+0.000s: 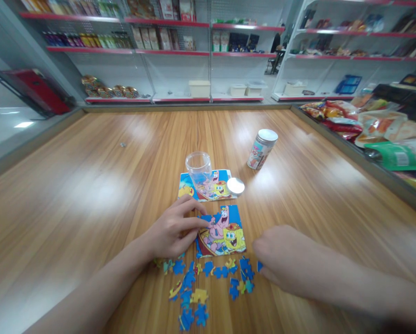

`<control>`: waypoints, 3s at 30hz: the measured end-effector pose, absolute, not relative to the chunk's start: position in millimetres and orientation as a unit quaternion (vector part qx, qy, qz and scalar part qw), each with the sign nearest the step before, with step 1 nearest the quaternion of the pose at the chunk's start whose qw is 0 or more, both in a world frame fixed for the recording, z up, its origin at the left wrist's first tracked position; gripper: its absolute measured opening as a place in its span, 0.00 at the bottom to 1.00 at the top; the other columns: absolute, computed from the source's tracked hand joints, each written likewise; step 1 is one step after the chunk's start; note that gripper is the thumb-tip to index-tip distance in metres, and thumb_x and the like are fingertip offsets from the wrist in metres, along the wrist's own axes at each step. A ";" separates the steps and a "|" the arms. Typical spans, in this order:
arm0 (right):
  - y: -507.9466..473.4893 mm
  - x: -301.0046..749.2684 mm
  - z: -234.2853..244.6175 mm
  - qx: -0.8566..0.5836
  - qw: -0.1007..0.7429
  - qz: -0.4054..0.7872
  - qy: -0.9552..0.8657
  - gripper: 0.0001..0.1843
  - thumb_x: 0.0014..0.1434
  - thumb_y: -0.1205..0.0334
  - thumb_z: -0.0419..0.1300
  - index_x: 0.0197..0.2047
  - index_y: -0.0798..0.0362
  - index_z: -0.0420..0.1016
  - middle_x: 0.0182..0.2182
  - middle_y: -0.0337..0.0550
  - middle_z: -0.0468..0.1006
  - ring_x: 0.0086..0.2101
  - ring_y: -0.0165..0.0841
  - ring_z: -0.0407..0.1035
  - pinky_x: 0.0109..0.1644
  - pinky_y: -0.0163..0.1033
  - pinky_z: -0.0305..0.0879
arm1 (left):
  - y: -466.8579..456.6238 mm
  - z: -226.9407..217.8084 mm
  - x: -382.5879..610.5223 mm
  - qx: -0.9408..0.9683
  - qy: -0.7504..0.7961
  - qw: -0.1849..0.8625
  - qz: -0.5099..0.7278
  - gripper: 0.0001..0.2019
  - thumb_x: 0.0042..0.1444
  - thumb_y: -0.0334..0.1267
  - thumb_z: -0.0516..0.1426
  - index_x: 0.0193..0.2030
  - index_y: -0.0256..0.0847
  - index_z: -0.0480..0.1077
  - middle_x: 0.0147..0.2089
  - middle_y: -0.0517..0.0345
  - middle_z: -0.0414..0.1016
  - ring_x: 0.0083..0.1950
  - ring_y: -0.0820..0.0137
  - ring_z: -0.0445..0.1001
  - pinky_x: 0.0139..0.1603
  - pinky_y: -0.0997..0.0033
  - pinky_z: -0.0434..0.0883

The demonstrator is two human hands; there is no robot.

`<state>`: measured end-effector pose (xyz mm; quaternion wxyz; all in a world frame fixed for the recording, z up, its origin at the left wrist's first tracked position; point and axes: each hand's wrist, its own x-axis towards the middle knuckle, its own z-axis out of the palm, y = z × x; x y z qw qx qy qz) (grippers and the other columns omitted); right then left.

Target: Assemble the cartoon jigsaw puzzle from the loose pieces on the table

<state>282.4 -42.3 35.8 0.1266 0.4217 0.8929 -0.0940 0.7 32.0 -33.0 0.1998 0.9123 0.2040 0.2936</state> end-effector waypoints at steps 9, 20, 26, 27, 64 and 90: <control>-31.0 286.4 32.3 0.461 0.146 -0.079 0.872 0.07 0.54 0.75 0.60 0.30 0.56 0.77 0.27 0.50 0.81 0.29 0.44 0.78 0.26 0.38 0.56 | 36.1 -38.5 1.1 0.875 0.256 0.180 0.370 0.13 0.53 0.19 0.52 0.30 0.37 0.75 0.44 0.49 0.71 0.45 0.65 0.68 0.42 0.63 0.69; -20.2 288.5 21.1 0.505 0.108 -0.059 0.854 0.08 0.56 0.75 0.58 0.37 0.54 0.73 0.27 0.46 0.80 0.28 0.43 0.77 0.26 0.38 0.46 | 37.3 -42.7 2.4 0.857 0.277 0.179 0.395 0.14 0.51 0.17 0.51 0.28 0.36 0.73 0.40 0.52 0.70 0.41 0.69 0.69 0.38 0.68 0.69; -20.3 287.0 23.1 0.509 0.101 -0.075 0.851 0.10 0.55 0.76 0.57 0.37 0.53 0.73 0.26 0.46 0.79 0.28 0.39 0.76 0.27 0.38 0.45 | 37.2 -43.8 1.5 0.857 0.277 0.181 0.396 0.14 0.52 0.18 0.51 0.28 0.36 0.73 0.39 0.52 0.70 0.40 0.69 0.69 0.37 0.68 0.69; -20.2 286.8 23.7 0.511 0.103 -0.079 0.850 0.10 0.54 0.76 0.57 0.37 0.53 0.73 0.27 0.46 0.79 0.27 0.39 0.76 0.27 0.38 0.44 | 37.2 -43.8 1.4 0.857 0.274 0.181 0.396 0.14 0.52 0.18 0.51 0.28 0.36 0.73 0.39 0.52 0.70 0.39 0.69 0.69 0.37 0.67 0.69; 35.2 250.4 -21.3 0.497 -0.341 -0.454 0.656 0.12 0.60 0.56 0.63 0.39 0.58 0.80 0.32 0.44 0.81 0.32 0.33 0.73 0.37 0.37 0.69 | 30.9 -31.9 8.9 0.924 0.161 0.225 0.263 0.23 0.50 0.20 0.53 0.48 0.42 0.78 0.49 0.52 0.77 0.48 0.60 0.66 0.51 0.51 0.69; 28.8 244.2 -50.0 0.439 -0.345 -0.236 0.796 0.10 0.63 0.68 0.60 0.43 0.47 0.82 0.39 0.42 0.74 0.39 0.33 0.71 0.44 0.39 0.68 | 29.5 -35.4 12.0 0.917 0.182 0.240 0.261 0.25 0.49 0.18 0.52 0.48 0.45 0.77 0.49 0.55 0.77 0.47 0.60 0.65 0.50 0.54 0.68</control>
